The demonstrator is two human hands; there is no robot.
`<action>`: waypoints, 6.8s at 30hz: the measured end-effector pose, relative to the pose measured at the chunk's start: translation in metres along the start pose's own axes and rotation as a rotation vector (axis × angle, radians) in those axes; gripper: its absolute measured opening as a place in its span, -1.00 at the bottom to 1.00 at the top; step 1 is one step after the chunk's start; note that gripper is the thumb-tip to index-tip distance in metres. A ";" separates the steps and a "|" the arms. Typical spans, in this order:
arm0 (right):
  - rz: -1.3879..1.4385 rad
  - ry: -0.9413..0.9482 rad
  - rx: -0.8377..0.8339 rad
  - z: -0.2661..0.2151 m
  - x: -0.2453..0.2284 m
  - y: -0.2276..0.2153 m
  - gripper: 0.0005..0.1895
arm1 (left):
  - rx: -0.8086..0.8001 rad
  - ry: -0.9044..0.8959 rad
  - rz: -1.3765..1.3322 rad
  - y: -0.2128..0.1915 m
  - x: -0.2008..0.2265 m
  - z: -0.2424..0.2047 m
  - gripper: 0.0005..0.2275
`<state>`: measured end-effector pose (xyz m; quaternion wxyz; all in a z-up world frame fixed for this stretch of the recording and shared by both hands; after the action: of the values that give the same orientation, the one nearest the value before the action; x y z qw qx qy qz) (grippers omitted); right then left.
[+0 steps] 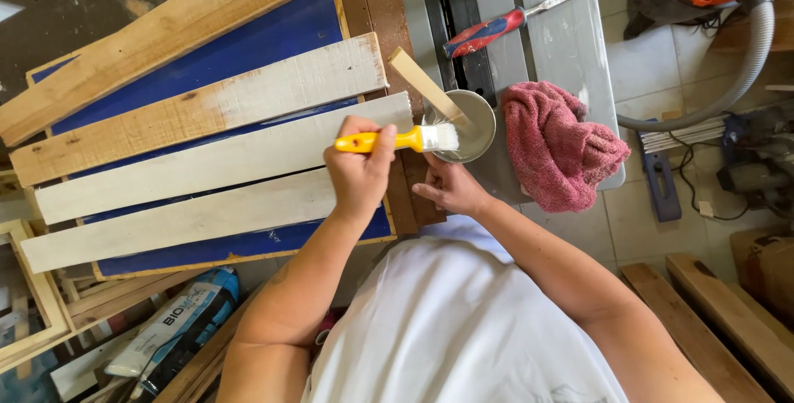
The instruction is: Painting wooden planks with white paint using a small brush in a workshop.
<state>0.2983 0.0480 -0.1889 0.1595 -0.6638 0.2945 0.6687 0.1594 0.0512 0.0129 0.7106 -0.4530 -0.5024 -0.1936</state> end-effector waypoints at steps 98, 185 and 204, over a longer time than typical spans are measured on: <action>-0.399 0.045 0.403 -0.012 0.034 -0.014 -0.17 | 0.112 -0.214 0.330 -0.239 -0.248 0.211 -0.83; -0.400 0.120 0.415 -0.015 0.035 -0.012 -0.15 | 0.489 -0.557 0.390 -0.404 -0.335 0.212 -0.88; -0.417 0.039 0.437 -0.019 0.036 -0.013 -0.18 | 0.705 -0.277 0.546 -0.524 -0.379 0.132 -0.86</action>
<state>0.3191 0.0402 -0.2252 0.4268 -0.6724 0.2920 0.5295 -0.4532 -0.1762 -0.0781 0.7725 -0.3210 -0.4900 0.2452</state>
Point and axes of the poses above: each hand's wrist, its own z-axis towards the middle knuckle, its own y-axis out of the palm, x = y × z, the point moved 9 cm from there along z, towards the middle knuckle, and after that the axes turned 9 degrees about -y, right-handed, at the moved point
